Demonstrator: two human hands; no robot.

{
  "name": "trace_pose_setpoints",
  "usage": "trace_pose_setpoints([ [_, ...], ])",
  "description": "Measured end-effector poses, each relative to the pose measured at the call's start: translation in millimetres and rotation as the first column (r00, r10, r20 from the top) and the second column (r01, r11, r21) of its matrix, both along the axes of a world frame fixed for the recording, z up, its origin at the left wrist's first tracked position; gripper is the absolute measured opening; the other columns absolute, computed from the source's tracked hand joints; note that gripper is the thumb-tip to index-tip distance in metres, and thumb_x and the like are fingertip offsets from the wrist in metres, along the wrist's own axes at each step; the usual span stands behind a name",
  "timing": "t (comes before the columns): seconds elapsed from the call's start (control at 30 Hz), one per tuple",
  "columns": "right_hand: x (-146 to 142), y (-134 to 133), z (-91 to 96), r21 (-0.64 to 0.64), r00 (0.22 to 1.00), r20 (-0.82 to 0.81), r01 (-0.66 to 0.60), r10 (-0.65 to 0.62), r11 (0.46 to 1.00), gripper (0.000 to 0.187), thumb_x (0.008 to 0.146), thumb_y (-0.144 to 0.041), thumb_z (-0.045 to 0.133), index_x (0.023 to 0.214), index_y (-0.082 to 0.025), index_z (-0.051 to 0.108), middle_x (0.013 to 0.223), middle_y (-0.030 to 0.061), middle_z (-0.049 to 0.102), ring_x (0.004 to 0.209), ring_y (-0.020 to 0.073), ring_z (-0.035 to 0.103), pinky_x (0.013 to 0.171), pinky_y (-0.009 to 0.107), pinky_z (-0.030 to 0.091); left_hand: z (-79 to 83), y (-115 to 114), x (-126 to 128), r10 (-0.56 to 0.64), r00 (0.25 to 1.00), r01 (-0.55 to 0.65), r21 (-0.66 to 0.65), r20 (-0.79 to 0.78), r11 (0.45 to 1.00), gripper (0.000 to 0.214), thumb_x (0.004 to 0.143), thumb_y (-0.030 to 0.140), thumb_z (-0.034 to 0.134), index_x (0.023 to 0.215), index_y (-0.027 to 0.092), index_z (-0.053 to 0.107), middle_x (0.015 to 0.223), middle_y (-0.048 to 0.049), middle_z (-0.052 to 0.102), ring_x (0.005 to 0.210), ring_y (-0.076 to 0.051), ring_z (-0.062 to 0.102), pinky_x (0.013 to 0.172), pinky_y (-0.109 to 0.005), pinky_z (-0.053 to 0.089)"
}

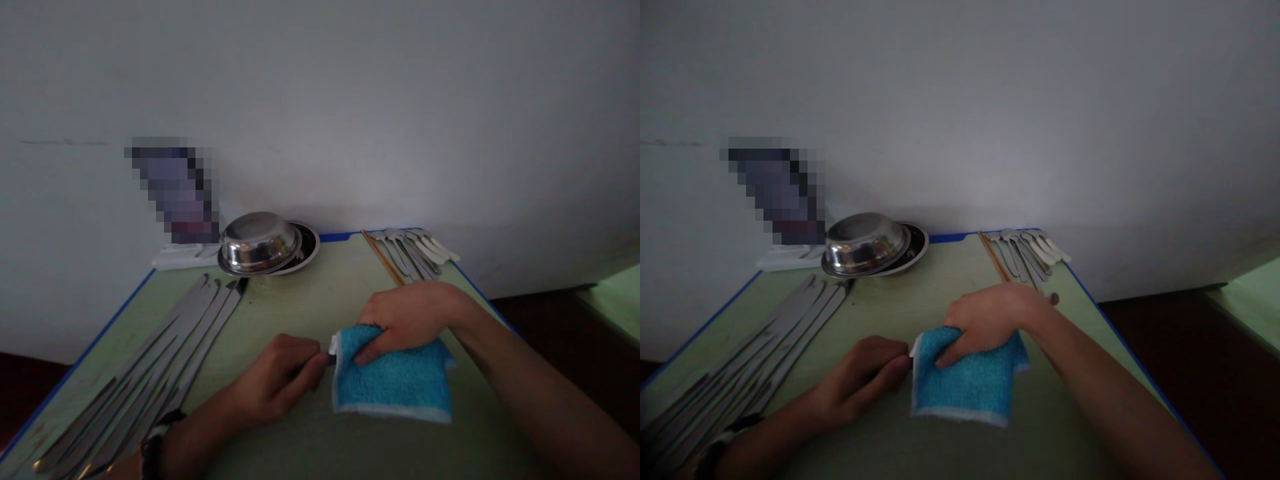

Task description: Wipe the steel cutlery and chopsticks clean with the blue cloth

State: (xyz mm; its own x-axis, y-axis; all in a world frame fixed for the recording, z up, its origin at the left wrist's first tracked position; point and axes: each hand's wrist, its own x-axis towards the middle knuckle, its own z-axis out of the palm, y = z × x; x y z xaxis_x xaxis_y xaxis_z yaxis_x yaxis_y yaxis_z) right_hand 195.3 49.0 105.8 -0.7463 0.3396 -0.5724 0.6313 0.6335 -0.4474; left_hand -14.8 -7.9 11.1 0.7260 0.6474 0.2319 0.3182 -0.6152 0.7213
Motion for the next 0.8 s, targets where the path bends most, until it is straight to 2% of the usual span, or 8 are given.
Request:
trace_pose_setpoints([
  [0.1,12.7,9.5,-0.8,-0.100,0.996,-0.015,0.086,-0.088,0.991,0.051,0.079,-0.057,0.046,0.085,-0.011,0.068,0.076,0.0062,0.067,0.065,0.0148,0.061,0.057,0.024,0.045,0.5,-0.1,-4.9,0.085,0.992,-0.080,-0.051,0.097,0.995,0.038,0.092,0.020,0.032,0.056,0.017,0.043,0.052,0.0044,0.042,0.048,-0.007,0.044,0.052,-0.020,0.032],
  [0.23,39.7,24.6,-2.8,-0.232,0.964,0.007,0.260,-0.266,0.937,0.050,0.074,-0.056,0.054,0.092,-0.012,0.067,0.084,0.0056,0.070,0.070,0.0152,0.063,0.061,0.024,0.049,-0.8,-0.2,-11.0,0.259,0.952,-0.242,-0.117,0.163,0.963,0.042,0.091,0.024,0.034,0.050,0.017,0.040,0.047,0.0050,0.038,0.044,-0.008,0.039,0.046,-0.020,0.030],
  [0.3,49.1,26.2,-1.8,-0.254,0.940,-0.008,0.327,-0.340,0.910,0.049,0.073,-0.055,0.056,0.094,-0.013,0.067,0.084,0.0053,0.070,0.072,0.0155,0.064,0.062,0.024,0.050,-1.2,-0.1,-12.0,0.350,0.918,-0.326,-0.149,0.188,0.934,0.042,0.090,0.026,0.035,0.049,0.018,0.039,0.045,0.0054,0.036,0.042,-0.008,0.036,0.044,-0.021,0.028],
  [0.37,53.8,23.5,1.6,-0.248,0.922,-0.035,0.365,-0.385,0.897,0.046,0.074,-0.054,0.056,0.094,-0.014,0.067,0.083,0.0045,0.071,0.072,0.0159,0.065,0.062,0.024,0.051,-1.5,0.3,-12.2,0.391,0.895,-0.362,-0.164,0.216,0.918,0.043,0.090,0.028,0.035,0.048,0.018,0.039,0.045,0.0055,0.036,0.041,-0.008,0.034,0.042,-0.021,0.027],
  [0.53,53.7,14.4,12.0,-0.230,0.917,-0.043,0.378,-0.398,0.897,0.043,0.075,-0.052,0.056,0.093,-0.015,0.068,0.083,0.0038,0.071,0.073,0.0166,0.065,0.065,0.027,0.052,-2.9,1.2,-11.9,0.416,0.879,-0.376,-0.198,0.234,0.905,0.044,0.090,0.031,0.034,0.048,0.018,0.040,0.045,0.0051,0.037,0.041,-0.008,0.035,0.042,-0.022,0.028],
  [0.8,51.5,11.0,17.1,-0.198,0.921,-0.023,0.376,-0.388,0.905,0.045,0.075,-0.054,0.054,0.095,-0.017,0.067,0.086,0.0041,0.071,0.075,0.0184,0.065,0.066,0.029,0.052,-4.0,-0.3,-11.6,0.447,0.864,-0.395,-0.240,0.231,0.887,0.047,0.090,0.035,0.032,0.048,0.019,0.040,0.044,0.0041,0.037,0.040,-0.009,0.034,0.041,-0.023,0.028],
])
